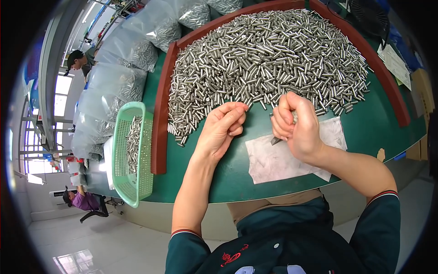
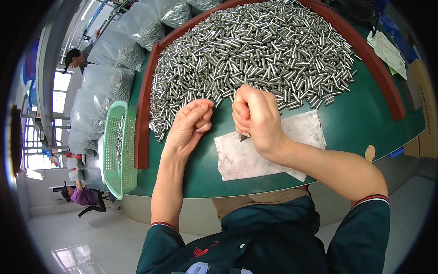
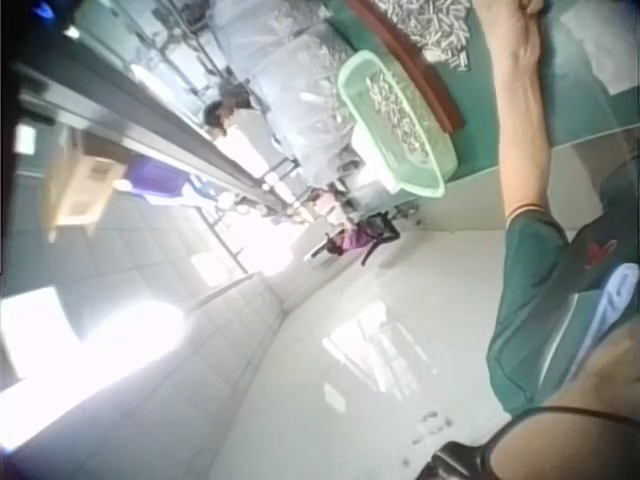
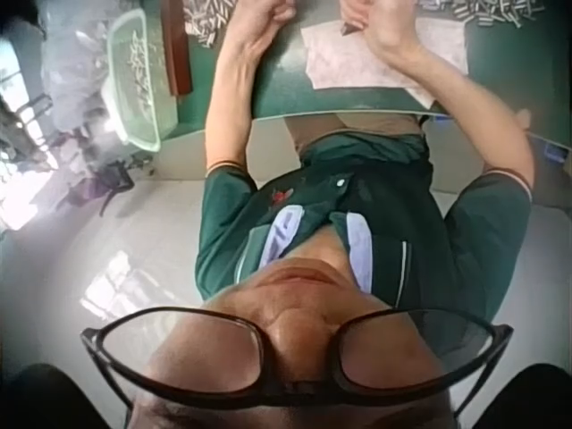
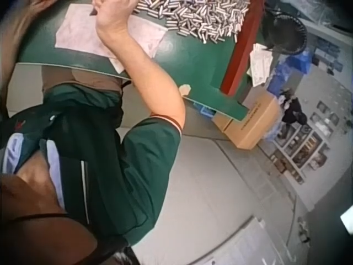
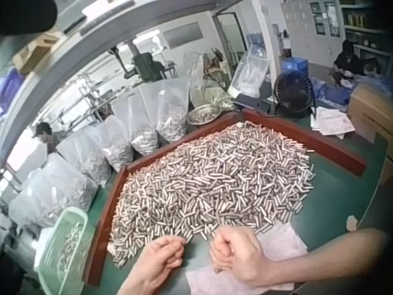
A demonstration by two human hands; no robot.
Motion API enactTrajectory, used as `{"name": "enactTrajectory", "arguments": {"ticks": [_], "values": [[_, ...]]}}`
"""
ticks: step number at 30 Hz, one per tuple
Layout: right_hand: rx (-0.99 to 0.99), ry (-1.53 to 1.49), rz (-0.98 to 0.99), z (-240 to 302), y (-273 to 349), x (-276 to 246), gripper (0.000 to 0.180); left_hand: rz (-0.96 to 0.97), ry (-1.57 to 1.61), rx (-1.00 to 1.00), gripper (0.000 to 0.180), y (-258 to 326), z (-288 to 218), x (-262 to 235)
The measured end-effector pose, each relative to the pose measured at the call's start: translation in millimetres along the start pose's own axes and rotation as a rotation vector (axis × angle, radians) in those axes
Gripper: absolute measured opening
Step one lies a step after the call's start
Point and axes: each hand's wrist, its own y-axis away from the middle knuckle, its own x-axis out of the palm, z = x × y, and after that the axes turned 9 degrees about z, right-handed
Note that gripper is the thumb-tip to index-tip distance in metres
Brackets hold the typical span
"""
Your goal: Inspecting and sorting small cylindrical metal components at a factory workbench.
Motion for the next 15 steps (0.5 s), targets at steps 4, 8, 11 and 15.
{"name": "enactTrajectory", "arguments": {"ticks": [4, 8, 11, 15], "values": [[-0.009, 0.012, 0.004, 0, 0, -2, 0.033, -0.237, -0.854, 0.225, 0.011, -3, 1, 10], [-0.007, 0.018, 0.009, 0, -2, 0, 0.034, -0.349, -1.285, 0.352, 0.012, -6, 10, 14], [-0.005, 0.017, 0.031, -1, -1, -1, 0.036, -0.330, -1.399, 0.362, 0.011, -8, 10, 17], [-0.010, 0.027, 0.012, -1, -2, -3, 0.037, -0.129, -0.851, 0.253, 0.011, -3, 8, 10]]}}
